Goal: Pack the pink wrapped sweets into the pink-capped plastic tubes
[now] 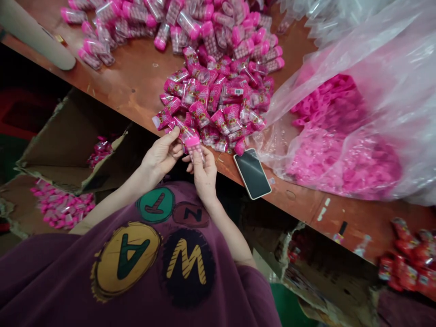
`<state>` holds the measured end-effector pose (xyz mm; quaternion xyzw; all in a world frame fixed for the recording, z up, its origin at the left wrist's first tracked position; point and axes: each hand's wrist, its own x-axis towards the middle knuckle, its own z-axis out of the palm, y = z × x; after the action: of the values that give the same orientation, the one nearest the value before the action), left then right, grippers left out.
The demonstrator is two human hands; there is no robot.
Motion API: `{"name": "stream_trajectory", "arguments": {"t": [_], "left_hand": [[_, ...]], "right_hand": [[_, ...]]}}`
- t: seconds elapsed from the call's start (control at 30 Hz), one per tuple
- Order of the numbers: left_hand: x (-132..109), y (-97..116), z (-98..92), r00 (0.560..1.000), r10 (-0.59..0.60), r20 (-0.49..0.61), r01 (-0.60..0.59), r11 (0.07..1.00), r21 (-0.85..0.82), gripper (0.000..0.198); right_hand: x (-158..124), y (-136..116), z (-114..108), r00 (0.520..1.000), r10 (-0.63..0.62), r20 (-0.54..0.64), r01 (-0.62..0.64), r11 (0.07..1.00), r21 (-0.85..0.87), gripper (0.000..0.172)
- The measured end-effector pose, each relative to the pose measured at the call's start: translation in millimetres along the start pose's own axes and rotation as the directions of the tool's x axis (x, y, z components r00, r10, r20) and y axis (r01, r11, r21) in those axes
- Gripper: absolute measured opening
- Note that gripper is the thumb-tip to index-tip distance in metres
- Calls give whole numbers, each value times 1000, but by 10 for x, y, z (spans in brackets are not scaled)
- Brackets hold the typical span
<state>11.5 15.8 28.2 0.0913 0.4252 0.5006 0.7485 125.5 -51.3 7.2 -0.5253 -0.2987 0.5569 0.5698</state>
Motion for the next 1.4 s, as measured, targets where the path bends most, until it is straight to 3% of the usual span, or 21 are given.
{"name": "stream_trajectory", "arguments": {"t": [0.4,0.6,0.67,0.73,0.8,1.03,1.2,1.4], "left_hand": [[-65,23,-69,986,-117,116,81,957,279,44],[-19,-5,-133,971,-165,175,103,942,319,43],[-18,-43,-132,967,-176,183,112,943,314,41],[-39,-89,-120,965,-181,191,120,949,292,40],[-76,-137,-104,968,-168,187,116,958,261,40],[-144,-167,-136,971,-156,179,91,941,326,41],[-139,-99,-215,956,-206,210,126,932,340,34],[-163,-155,-247,946,-195,259,67,899,433,47]], "right_hand": [[24,54,20,994,9,107,-10,1000,9,41],[122,48,-55,946,191,262,-224,969,104,42],[127,80,-72,969,137,205,-145,989,24,43],[123,113,-76,996,-12,92,24,991,-130,42],[124,134,-69,993,-113,35,118,967,-227,39],[188,77,-44,973,122,198,-143,985,94,42],[156,48,-145,935,148,322,-185,979,86,55],[152,166,-204,934,104,342,-136,988,70,58]]}}
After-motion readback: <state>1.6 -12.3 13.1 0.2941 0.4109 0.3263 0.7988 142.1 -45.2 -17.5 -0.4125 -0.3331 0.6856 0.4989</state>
